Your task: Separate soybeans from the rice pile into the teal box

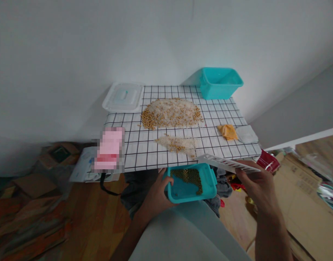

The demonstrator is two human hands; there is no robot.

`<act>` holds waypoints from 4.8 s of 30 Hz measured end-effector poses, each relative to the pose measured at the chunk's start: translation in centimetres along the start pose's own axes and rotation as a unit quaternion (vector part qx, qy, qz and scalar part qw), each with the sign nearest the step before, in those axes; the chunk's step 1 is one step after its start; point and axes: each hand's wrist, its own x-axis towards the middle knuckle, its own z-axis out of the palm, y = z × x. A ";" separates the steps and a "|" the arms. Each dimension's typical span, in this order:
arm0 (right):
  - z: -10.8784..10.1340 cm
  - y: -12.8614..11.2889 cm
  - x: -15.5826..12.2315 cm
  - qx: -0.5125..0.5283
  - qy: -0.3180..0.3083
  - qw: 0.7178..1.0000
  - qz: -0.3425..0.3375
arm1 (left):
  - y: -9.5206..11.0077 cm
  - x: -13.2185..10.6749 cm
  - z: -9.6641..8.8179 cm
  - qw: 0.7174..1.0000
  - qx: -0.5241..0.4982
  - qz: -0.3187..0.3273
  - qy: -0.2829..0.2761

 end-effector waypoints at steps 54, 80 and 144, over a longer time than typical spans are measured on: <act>1.3 -0.7 1.2 -0.023 0.002 0.999 -0.048 | -0.4 -0.7 -0.2 1.000 -0.022 -0.002 0.008; 1.0 -1.5 0.6 -0.019 0.010 0.999 -0.033 | -0.3 -0.6 -0.1 1.000 -0.028 -0.004 0.002; 0.9 -1.0 0.6 -0.031 0.023 0.999 -0.030 | -0.1 -0.6 0.1 1.000 -0.005 0.005 0.006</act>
